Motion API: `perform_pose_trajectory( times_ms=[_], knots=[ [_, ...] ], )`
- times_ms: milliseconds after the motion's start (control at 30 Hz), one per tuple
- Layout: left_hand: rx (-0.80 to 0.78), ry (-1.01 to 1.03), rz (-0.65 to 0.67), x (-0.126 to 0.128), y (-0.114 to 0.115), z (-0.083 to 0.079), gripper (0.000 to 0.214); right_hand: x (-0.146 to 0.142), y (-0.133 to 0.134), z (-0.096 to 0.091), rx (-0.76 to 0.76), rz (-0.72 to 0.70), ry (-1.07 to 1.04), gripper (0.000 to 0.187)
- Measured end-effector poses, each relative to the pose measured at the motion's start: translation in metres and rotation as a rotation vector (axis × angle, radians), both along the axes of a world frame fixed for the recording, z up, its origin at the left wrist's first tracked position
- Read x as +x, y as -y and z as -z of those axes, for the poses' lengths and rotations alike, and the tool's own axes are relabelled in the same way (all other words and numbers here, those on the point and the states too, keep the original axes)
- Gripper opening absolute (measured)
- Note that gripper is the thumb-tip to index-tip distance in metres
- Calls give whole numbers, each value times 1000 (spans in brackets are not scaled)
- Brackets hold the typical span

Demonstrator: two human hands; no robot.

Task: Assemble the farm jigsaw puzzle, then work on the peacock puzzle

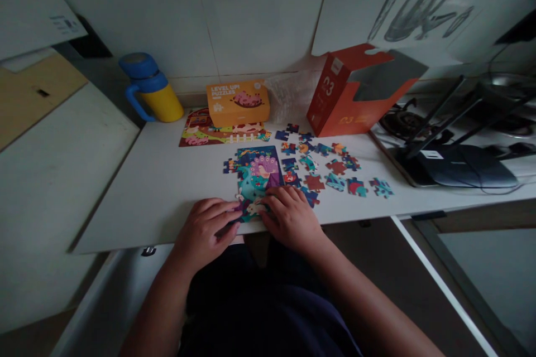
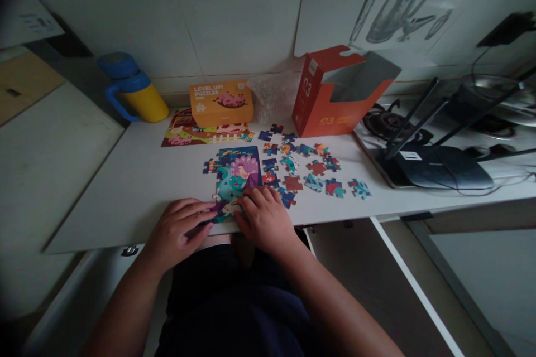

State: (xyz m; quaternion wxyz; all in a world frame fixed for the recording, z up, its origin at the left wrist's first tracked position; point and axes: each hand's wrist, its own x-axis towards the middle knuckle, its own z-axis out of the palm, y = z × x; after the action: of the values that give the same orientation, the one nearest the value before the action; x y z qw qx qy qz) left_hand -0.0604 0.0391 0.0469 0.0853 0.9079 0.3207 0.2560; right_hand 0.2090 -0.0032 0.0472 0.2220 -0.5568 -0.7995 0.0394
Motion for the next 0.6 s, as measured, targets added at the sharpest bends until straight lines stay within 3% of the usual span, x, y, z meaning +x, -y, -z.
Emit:
perform_pose_trajectory(
  times_ms=[367,600],
  knots=[
    [18,3,28,-3,-1,4,43,1,-1,0,-1,-11,-11,23],
    [45,0,29,-2,-3,6,39,1,-1,2,2,-11,-4,23]
  ],
)
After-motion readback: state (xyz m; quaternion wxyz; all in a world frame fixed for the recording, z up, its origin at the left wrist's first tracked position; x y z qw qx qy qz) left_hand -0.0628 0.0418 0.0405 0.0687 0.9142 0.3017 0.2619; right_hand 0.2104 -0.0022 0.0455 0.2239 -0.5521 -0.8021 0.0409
